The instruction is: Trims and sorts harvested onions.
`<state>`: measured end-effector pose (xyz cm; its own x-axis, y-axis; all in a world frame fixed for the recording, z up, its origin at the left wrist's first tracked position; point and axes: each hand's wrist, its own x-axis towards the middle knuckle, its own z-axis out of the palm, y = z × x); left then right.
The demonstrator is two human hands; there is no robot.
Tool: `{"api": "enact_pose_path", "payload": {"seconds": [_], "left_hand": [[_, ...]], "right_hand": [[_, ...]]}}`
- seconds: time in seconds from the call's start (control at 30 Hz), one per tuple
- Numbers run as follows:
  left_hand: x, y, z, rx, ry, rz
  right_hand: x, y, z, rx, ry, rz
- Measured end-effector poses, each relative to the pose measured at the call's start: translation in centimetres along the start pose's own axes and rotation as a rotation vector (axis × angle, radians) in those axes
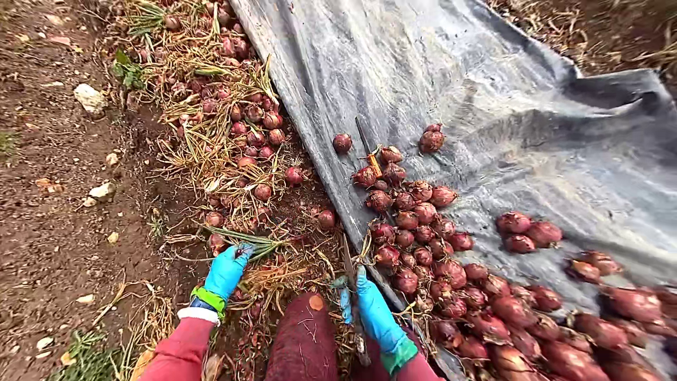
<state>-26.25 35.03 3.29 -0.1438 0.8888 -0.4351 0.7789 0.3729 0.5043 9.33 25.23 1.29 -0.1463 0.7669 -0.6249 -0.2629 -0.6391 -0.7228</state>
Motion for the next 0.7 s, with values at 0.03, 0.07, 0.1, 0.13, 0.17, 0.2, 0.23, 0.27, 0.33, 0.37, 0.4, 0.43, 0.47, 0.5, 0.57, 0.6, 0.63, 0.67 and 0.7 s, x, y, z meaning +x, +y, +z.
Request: {"api": "enact_pose_path", "payload": {"seconds": [0.03, 0.07, 0.1, 0.13, 0.17, 0.2, 0.23, 0.27, 0.33, 0.37, 0.4, 0.43, 0.47, 0.5, 0.57, 0.6, 0.63, 0.67, 0.7], "left_hand": [[-0.7, -5.5, -0.6, 0.146, -0.032, -0.094], [-1.6, -11.4, -1.3, 0.332, -0.132, -0.188], [-3.0, -17.0, -1.9, 0.496, -0.274, -0.28], [-5.2, -20.7, -2.7, 0.639, -0.425, -0.365], [-7.5, -21.7, -3.7, 0.754, -0.528, -0.428], [-8.0, -20.2, -4.4, 0.775, -0.527, -0.408], [-7.3, -16.0, -4.3, 0.683, -0.446, -0.365], [-6.6, -10.6, -3.4, 0.542, -0.334, -0.274], [-3.9, -0.5, 0.7, 0.339, -0.187, 0.001], [-1.7, 3.6, 3.6, 0.297, -0.156, 0.158], [1.1, 7.3, 7.0, 0.288, -0.145, 0.306], [4.1, 10.7, 10.4, 0.312, -0.159, 0.414], [7.3, 13.9, 13.4, 0.376, -0.209, 0.47], [10.1, 16.4, 16.1, 0.473, -0.273, 0.509], [13.5, 19.0, 20.0, 0.672, -0.404, 0.553], [14.3, 19.7, 21.2, 0.762, -0.457, 0.562], [14.9, 20.3, 22.0, 0.804, -0.494, 0.531], [15.2, 20.0, 22.6, 0.799, -0.507, 0.48], [15.3, 18.5, 22.8, 0.752, -0.52, 0.405]], "right_hand": [[-1.0, 0.7, -0.8, 0.012, 0.035, -0.033], [-1.8, 1.8, -1.7, 0.025, 0.079, -0.04], [-2.7, 3.3, -2.8, 0.038, 0.123, -0.01], [-3.8, 5.3, -3.7, 0.058, 0.164, 0.046], [-5.2, 7.5, -4.2, 0.084, 0.201, 0.105], [-6.0, 9.0, -4.4, 0.103, 0.231, 0.15], [-6.4, 9.5, -4.4, 0.108, 0.246, 0.178], [-6.8, 9.5, -4.2, 0.104, 0.251, 0.204], [-7.5, 9.4, -3.9, 0.07, 0.243, 0.235], [-7.8, 9.3, -3.9, 0.063, 0.245, 0.244], [-8.2, 9.0, -3.9, 0.067, 0.253, 0.246], [-8.6, 8.8, -3.9, 0.074, 0.256, 0.236], [-8.8, 8.4, -3.9, 0.078, 0.252, 0.226], [-9.1, 8.1, -3.8, 0.087, 0.243, 0.223], [-10.4, 7.3, -4.2, 0.108, 0.233, 0.226], [-10.8, 6.5, -4.7, 0.12, 0.238, 0.225], [-11.1, 5.7, -5.2, 0.127, 0.256, 0.221], [-11.3, 5.1, -5.6, 0.134, 0.283, 0.224], [-11.3, 4.9, -5.9, 0.151, 0.309, 0.232]]}}
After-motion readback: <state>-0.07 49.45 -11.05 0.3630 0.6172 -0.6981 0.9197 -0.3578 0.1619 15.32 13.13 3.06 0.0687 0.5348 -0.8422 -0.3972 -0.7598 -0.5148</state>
